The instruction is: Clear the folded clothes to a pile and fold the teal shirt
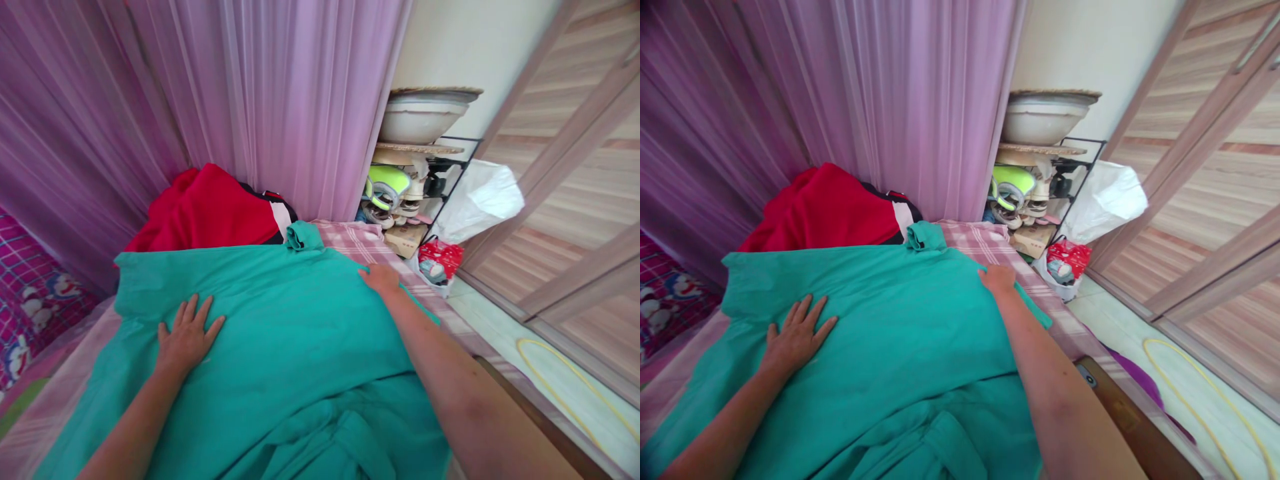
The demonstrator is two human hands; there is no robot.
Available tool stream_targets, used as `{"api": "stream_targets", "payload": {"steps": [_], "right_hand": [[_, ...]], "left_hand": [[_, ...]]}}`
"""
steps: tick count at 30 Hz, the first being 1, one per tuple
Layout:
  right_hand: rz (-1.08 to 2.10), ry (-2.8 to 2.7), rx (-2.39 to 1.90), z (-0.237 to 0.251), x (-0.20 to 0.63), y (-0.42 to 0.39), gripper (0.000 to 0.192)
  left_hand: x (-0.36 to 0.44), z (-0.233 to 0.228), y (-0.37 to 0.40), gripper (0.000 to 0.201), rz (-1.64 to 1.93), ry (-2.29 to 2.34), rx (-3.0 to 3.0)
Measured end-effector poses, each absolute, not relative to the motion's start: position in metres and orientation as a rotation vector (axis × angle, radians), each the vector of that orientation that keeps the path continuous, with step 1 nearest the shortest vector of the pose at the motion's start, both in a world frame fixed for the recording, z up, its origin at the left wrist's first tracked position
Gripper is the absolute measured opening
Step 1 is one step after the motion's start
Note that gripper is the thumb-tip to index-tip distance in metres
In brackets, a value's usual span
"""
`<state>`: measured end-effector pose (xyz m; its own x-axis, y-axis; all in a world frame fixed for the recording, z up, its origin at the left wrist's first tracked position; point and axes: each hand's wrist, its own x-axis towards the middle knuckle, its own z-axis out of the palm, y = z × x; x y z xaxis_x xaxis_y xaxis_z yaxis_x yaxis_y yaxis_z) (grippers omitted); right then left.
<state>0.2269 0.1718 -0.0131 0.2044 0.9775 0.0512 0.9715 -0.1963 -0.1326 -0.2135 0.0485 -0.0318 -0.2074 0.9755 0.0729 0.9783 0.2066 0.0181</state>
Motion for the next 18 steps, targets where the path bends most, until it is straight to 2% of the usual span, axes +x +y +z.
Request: {"api": "stream_targets", "payload": {"steps": [10,13,15,18], "right_hand": [[0.548,-2.133,-1.982,0.018,0.255,0.180,0.009],[0.760,-2.080,-1.943,0.035,0.263,0.179,0.020],[1.019,-1.992,-1.903,0.043,0.271,0.174,0.027],[1.359,-1.801,-1.746,0.046,0.282,0.167,0.024]], "left_hand": [[-0.213,-0.031,0.047,0.065,-0.123,-2.385,-1.952],[-0.215,-0.032,0.048,0.065,-0.126,-2.381,-1.961],[-0.216,-0.033,0.048,0.066,-0.127,-2.379,-1.964],[-0.216,-0.034,0.048,0.066,-0.133,-2.378,-1.962]]}}
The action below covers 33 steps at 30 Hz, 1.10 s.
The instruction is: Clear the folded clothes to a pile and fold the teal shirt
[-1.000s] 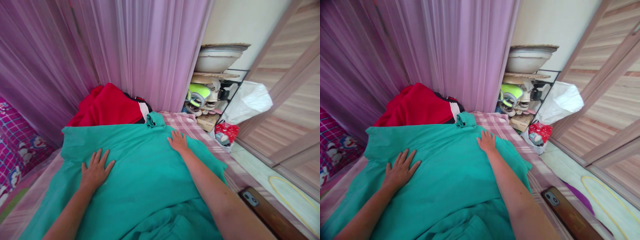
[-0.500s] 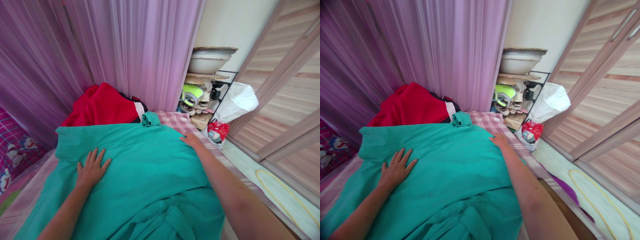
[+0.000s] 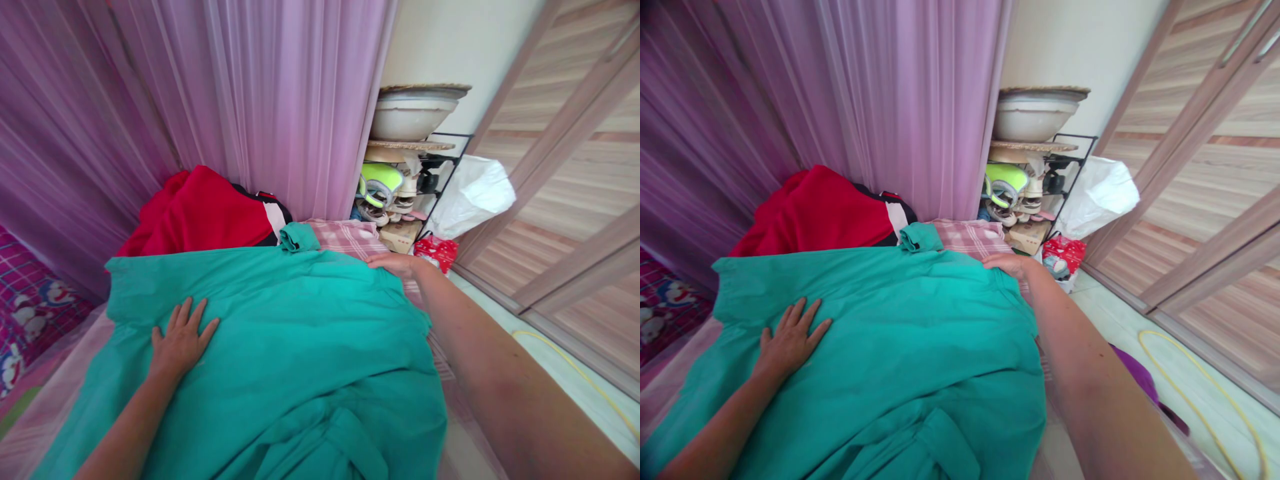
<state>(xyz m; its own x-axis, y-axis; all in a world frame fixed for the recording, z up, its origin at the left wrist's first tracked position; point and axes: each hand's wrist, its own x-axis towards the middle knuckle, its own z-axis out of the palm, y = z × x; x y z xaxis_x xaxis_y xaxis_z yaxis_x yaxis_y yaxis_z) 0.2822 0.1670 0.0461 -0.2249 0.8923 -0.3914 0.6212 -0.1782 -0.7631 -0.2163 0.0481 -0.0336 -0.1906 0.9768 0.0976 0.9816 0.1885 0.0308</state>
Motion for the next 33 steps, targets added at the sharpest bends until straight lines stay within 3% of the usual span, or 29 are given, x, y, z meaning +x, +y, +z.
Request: {"api": "stream_targets", "payload": {"steps": [3,9,12,16,21,33], "right_hand": [[1.311,-1.823,-1.676,0.043,0.287,0.166,0.025],[0.152,-1.997,-2.043,0.024,0.275,0.168,0.029],[-0.077,-1.971,-2.248,0.007,0.265,0.164,0.041],[-0.143,-1.949,-2.345,-0.010,0.252,0.161,0.042],[-0.249,-2.078,-2.101,-0.002,0.231,0.166,0.038],[0.238,-2.010,-2.120,-0.012,0.180,0.238,0.063]], "left_hand": [[-0.216,-0.034,0.048,0.065,-0.132,-2.369,-1.963],[-0.216,-0.035,0.049,0.066,-0.133,-2.368,-1.971],[-0.215,-0.034,0.050,0.067,-0.119,-2.394,-1.955],[-0.213,-0.033,0.050,0.067,-0.128,-2.399,-1.957],[-0.213,-0.033,0.049,0.068,-0.129,-2.388,-1.957],[-0.210,-0.033,0.046,0.067,-0.154,-2.359,-1.906]]}}
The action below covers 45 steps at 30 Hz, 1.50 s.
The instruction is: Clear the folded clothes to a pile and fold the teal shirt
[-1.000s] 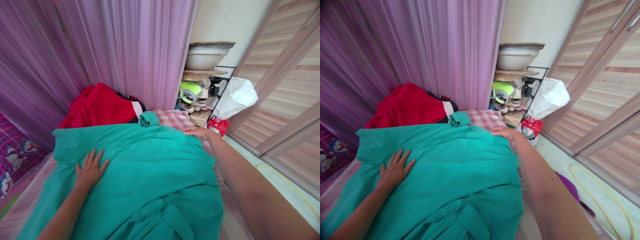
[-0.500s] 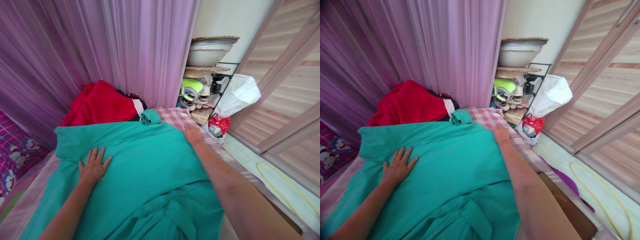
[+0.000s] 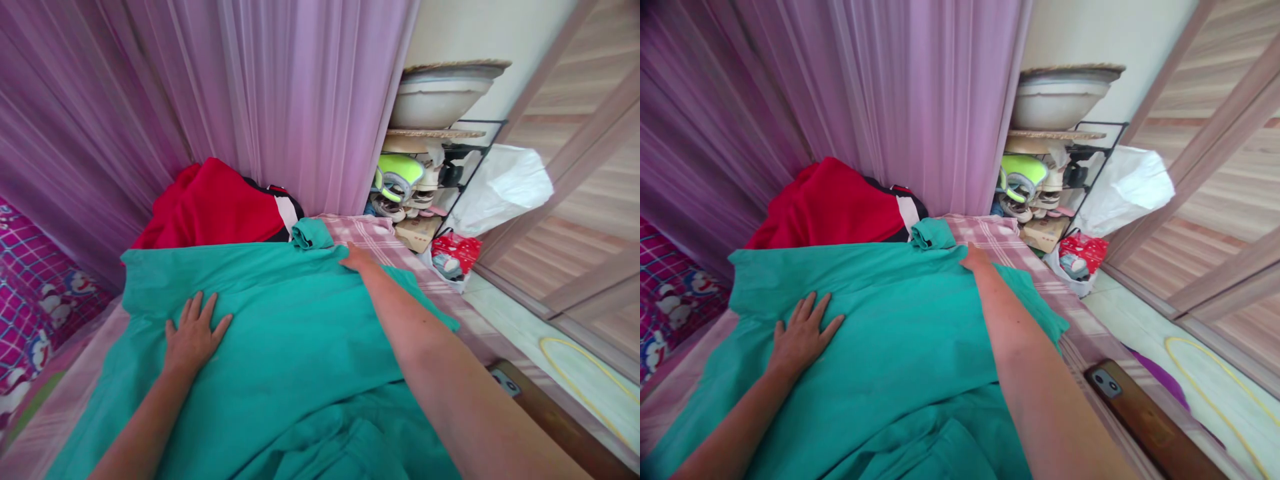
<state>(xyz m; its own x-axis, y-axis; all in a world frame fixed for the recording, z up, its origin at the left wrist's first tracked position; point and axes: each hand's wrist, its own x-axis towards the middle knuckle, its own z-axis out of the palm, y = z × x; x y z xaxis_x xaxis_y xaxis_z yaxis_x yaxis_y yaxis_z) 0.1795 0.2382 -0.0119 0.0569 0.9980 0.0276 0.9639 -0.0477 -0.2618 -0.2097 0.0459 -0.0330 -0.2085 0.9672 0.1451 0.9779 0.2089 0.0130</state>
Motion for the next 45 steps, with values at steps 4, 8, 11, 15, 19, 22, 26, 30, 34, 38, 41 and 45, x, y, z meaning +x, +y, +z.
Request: {"api": "stream_targets", "payload": {"steps": [4,8,11,15,19,22,26,30,34,38,41,45], "right_hand": [[0.238,-1.953,-2.152,-0.023,0.171,0.250,0.042],[0.163,-1.810,-2.200,-0.030,0.161,0.249,0.047],[0.179,-1.831,-2.166,-0.028,0.150,0.241,0.057],[0.148,-2.016,-2.019,-0.018,0.150,0.204,0.070],[-0.109,-2.292,-1.772,-0.023,0.183,0.128,0.062],[-0.084,-2.448,-1.871,-0.032,0.217,0.076,0.057],[-0.086,-2.356,-2.111,-0.029,0.240,0.044,0.056],[-0.070,-2.273,-2.109,-0.027,0.235,0.027,0.057],[-0.049,-2.374,-2.094,-0.034,0.229,0.010,0.056],[-0.049,-2.284,-2.128,-0.029,0.220,0.000,0.055],[-0.045,-2.233,-2.089,-0.030,0.213,-0.014,0.053],[-0.104,-2.156,-2.005,-0.053,0.217,-0.035,0.045]], "left_hand": [[-0.209,-0.033,0.041,0.065,-0.266,-2.288,-1.881],[-0.210,-0.033,0.042,0.053,-0.233,-2.130,-2.037],[-0.211,-0.034,0.048,0.053,-0.110,-2.188,-2.124],[-0.212,-0.036,0.052,0.059,-0.109,-2.272,-2.080],[-0.211,-0.032,0.053,0.062,-0.133,-2.285,-2.083],[-0.209,-0.025,0.055,0.064,-0.093,-2.319,-2.102],[-0.204,-0.011,0.049,0.065,0.023,-2.330,-2.121],[-0.202,-0.010,0.003,0.062,-0.104,-2.140,-2.173],[-0.219,-0.026,-0.059,0.055,0.015,-1.968,-2.439],[-0.251,-0.039,-0.086,0.060,0.056,-2.171,-2.237],[-0.266,-0.039,-0.085,0.059,0.016,-2.277,-2.119],[-0.265,-0.036,-0.088,0.058,-0.093,-2.315,-2.048]]}}
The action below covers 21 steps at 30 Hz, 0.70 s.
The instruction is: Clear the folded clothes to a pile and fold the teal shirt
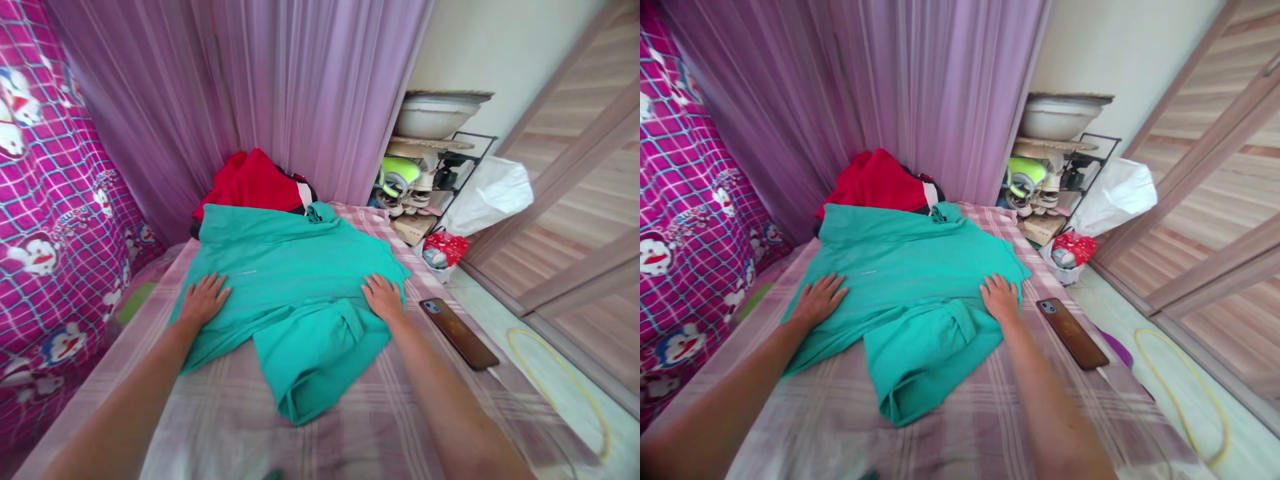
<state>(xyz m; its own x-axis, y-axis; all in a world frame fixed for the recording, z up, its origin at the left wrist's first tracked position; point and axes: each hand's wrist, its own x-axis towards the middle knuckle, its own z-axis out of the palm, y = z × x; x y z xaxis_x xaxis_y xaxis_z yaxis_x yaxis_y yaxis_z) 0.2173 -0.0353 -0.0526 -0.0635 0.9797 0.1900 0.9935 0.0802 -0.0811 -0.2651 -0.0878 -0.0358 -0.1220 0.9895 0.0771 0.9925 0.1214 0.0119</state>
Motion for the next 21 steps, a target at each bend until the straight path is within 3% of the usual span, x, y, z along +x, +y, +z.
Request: {"api": "stream_targets", "payload": {"steps": [6,15,21], "right_hand": [[-0.069,-1.995,-1.578,-0.078,0.238,-0.058,0.042],[0.062,-1.617,-1.613,-0.071,0.243,-0.069,0.039],[0.132,-1.566,-1.578,-0.075,0.244,-0.069,0.037]], "left_hand": [[-0.258,-0.027,-0.111,0.046,-0.301,-2.114,-2.075],[-0.192,-0.017,-0.144,0.045,-0.900,-1.813,-2.494],[-0.134,0.000,-0.142,0.042,-0.679,-1.577,-2.865]]}}
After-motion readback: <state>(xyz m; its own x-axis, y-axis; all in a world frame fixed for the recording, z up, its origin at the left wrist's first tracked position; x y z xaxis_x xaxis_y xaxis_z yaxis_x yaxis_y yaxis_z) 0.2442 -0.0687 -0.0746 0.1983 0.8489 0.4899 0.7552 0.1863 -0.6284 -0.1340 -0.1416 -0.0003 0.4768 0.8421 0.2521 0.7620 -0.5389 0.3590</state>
